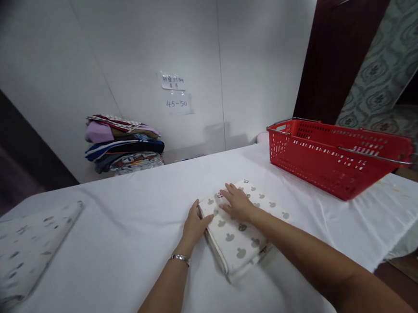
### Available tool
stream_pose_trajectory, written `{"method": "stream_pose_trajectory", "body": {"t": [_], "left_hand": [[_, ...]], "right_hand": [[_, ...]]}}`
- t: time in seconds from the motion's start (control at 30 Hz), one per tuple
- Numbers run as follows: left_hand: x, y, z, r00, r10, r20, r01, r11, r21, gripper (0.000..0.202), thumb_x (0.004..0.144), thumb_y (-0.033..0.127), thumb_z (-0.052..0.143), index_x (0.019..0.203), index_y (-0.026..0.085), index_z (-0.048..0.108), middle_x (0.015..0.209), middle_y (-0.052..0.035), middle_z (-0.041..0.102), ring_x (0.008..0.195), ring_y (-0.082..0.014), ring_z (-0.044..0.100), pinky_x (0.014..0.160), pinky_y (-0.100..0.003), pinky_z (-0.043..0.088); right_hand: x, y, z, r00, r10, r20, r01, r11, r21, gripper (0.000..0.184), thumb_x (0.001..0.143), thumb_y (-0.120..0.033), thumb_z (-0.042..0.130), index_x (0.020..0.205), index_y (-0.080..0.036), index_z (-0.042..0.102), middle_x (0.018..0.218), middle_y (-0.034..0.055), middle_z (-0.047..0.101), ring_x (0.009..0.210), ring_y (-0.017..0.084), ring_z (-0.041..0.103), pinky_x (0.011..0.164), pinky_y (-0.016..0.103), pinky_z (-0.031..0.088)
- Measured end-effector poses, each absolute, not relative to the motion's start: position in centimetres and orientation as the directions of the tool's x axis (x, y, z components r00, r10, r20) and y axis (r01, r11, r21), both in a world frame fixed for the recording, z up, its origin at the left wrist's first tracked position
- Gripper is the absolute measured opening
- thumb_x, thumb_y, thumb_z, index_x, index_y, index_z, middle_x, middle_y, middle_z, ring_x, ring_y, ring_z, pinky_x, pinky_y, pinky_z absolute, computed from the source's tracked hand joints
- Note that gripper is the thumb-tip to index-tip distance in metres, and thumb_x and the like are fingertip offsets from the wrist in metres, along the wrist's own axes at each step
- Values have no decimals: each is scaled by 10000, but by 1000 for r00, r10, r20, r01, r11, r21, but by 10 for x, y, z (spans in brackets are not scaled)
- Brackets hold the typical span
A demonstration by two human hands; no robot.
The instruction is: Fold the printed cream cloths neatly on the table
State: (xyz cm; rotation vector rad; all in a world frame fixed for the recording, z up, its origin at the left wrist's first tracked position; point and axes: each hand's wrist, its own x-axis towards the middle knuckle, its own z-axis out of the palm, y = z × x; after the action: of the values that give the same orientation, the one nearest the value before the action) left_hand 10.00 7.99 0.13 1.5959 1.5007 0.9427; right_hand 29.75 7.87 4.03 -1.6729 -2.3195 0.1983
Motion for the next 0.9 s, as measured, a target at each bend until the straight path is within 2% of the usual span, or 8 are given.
{"method": "stream_pose_trajectory", "body": {"t": [0.1,0.2,0.4,0.57,0.67,0.77,0.9], "left_hand": [[99,81,-2,58,998,37,442,-59,895,772,693,267,639,1381,166,304,1427,-121,354,1288,-251,361,1069,-358,289],[98,81,-4,67,997,49,429,-73,901,752,692,234,626,1372,162,314,1423,-120,358,1285,-245,364,1074,-352,286],[98,80,-4,76,997,20,425,-51,904,742,705,209,598,1379,153,294,1420,-112,359,1284,-228,366,1077,-336,288],[98,81,-5,76,997,14,418,-45,907,743,707,215,605,1380,158,295,1431,-111,342,1292,-232,355,1082,-344,287],[98,80,-6,77,997,4,420,-37,907,743,713,214,600,1385,160,289,1434,-111,339,1291,-230,357,1080,-341,292],[98,79,-5,75,997,-1,429,-32,903,741,720,222,595,1390,155,284,1432,-111,342,1290,-233,360,1077,-343,298],[97,77,-3,74,997,-9,444,-25,896,739,729,242,598,1391,153,283,1426,-116,349,1283,-240,367,1068,-353,309]], "right_hand": [[300,99,27,-324,946,23,926,322,-196,608,898,-522,344,1412,-198,314,1495,122,206,1380,285,128,1075,534,142],[301,105,15,-341,940,23,928,341,-148,617,909,-549,276,1420,-203,298,1495,119,208,1380,278,131,1077,528,117],[317,106,16,-338,941,27,921,337,-193,630,899,-584,266,1417,-227,302,1500,115,198,1381,271,129,1076,507,137],[351,112,16,-206,979,1,964,203,-172,615,901,-567,279,1414,-229,303,1505,105,183,1381,277,122,1058,553,151],[358,114,12,-208,978,6,960,205,-190,609,902,-567,274,1414,-237,301,1509,88,172,1385,261,113,1059,553,162],[360,116,11,-210,978,13,943,206,-260,607,891,-567,313,1400,-237,333,1504,89,188,1385,267,107,1066,561,140],[378,116,16,-113,993,19,844,106,-525,637,861,-532,417,1398,-196,346,1501,96,201,1371,237,187,1106,425,188]]}}
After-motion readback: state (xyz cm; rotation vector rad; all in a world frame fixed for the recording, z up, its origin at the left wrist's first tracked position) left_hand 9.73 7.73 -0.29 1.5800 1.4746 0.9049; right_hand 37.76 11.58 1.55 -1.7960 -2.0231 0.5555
